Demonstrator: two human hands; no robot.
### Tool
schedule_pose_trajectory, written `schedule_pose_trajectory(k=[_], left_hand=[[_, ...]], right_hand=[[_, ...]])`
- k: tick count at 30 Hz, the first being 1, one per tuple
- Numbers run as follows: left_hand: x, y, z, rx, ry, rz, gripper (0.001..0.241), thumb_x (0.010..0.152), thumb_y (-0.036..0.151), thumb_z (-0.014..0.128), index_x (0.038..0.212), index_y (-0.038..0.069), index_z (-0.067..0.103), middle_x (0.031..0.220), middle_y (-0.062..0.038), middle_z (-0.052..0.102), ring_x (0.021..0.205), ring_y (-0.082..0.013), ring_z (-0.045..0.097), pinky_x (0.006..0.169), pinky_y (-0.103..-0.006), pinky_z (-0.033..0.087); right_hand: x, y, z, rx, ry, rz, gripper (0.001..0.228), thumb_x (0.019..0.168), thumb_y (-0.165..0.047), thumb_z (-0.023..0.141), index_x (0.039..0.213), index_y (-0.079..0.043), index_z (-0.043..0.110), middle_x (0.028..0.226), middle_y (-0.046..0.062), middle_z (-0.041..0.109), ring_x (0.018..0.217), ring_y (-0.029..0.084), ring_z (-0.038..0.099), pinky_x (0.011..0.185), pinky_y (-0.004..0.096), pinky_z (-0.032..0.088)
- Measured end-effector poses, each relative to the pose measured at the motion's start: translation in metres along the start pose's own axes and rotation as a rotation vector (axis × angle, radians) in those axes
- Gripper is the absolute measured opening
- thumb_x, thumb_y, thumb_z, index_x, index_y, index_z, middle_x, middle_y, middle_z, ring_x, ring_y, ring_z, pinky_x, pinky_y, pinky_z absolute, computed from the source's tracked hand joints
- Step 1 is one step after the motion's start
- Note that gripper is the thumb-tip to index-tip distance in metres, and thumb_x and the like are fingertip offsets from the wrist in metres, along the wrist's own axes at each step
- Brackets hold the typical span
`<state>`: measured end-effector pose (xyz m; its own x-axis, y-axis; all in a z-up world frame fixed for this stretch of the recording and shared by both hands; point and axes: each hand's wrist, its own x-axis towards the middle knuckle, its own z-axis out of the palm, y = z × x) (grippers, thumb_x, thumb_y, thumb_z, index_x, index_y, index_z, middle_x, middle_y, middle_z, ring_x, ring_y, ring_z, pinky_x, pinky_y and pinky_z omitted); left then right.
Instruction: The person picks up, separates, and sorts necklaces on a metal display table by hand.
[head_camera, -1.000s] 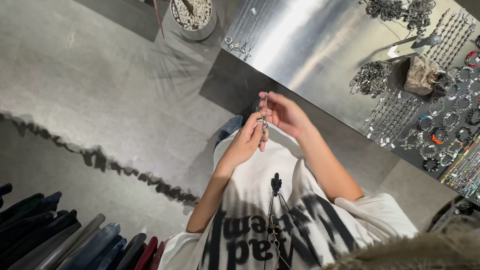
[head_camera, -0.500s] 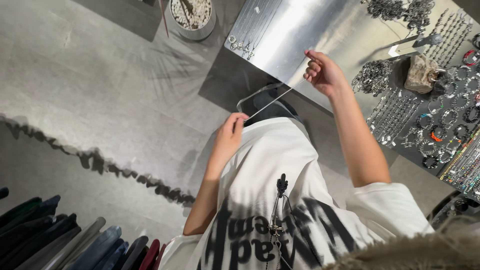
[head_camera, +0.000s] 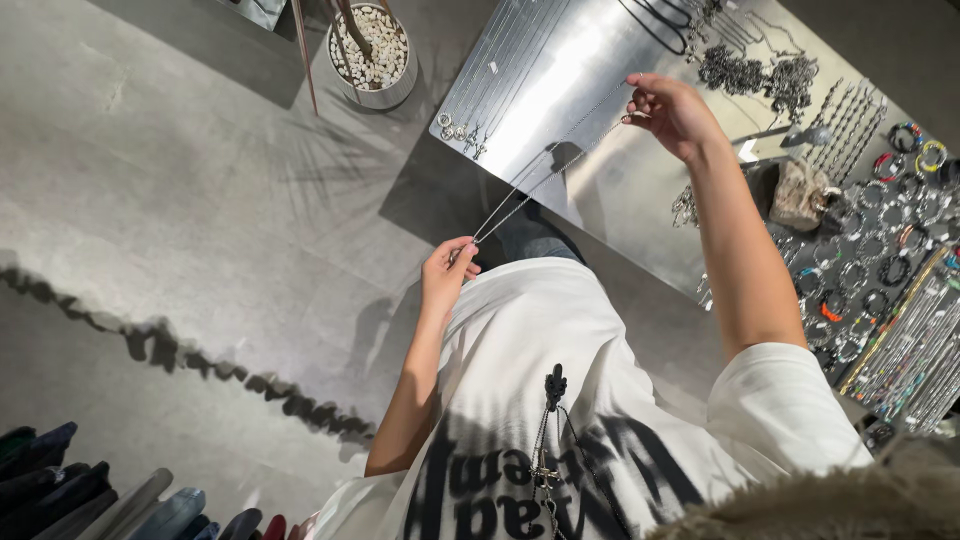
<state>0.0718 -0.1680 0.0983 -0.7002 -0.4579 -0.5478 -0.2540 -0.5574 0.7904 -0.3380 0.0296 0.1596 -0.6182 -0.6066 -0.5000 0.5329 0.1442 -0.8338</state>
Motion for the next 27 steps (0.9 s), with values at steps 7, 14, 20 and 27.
schedule_pose_trajectory(k=[7, 14, 20, 27], left_hand=[[0.095, -0.060, 0.051, -0.425, 0.143, -0.086, 0.042, 0.094, 0.009, 0.073, 0.128, -0.010, 0.057, 0.110, -0.013, 0.071, 0.099, -0.0217, 0.074, 0.090, -0.0333, 0.061], [0.192, -0.124, 0.097, -0.665, 0.255, -0.014, 0.043, 0.092, 0.004, 0.072, 0.130, -0.013, 0.059, 0.118, -0.013, 0.070, 0.105, -0.0229, 0.073, 0.098, -0.0350, 0.061], [0.223, -0.140, 0.114, -0.515, 0.605, -0.066, 0.032, 0.090, 0.006, 0.076, 0.117, -0.010, 0.068, 0.104, -0.014, 0.075, 0.092, -0.0227, 0.075, 0.085, -0.0342, 0.063], [0.223, -0.114, 0.108, -0.398, 0.726, -0.127, 0.032, 0.084, 0.010, 0.082, 0.111, -0.005, 0.073, 0.098, -0.011, 0.076, 0.082, -0.0168, 0.073, 0.072, -0.0317, 0.063]], right_hand=[[0.085, -0.030, -0.049, -0.117, -0.028, -0.026, 0.027, 0.109, -0.008, 0.056, 0.132, 0.004, 0.063, 0.094, 0.003, 0.063, 0.089, 0.014, 0.065, 0.097, 0.036, 0.059], [0.199, -0.024, -0.105, -0.326, 0.056, -0.075, 0.014, 0.106, -0.006, 0.065, 0.114, 0.004, 0.071, 0.100, 0.010, 0.074, 0.084, 0.017, 0.072, 0.081, 0.033, 0.065], [0.262, -0.011, -0.134, -0.512, 0.048, -0.052, 0.010, 0.100, -0.003, 0.072, 0.104, 0.005, 0.074, 0.093, 0.010, 0.074, 0.077, 0.017, 0.075, 0.071, 0.029, 0.065], [0.299, 0.028, -0.128, -0.625, 0.126, -0.099, 0.008, 0.098, -0.004, 0.074, 0.100, 0.003, 0.073, 0.089, 0.008, 0.075, 0.075, 0.015, 0.074, 0.068, 0.027, 0.064]])
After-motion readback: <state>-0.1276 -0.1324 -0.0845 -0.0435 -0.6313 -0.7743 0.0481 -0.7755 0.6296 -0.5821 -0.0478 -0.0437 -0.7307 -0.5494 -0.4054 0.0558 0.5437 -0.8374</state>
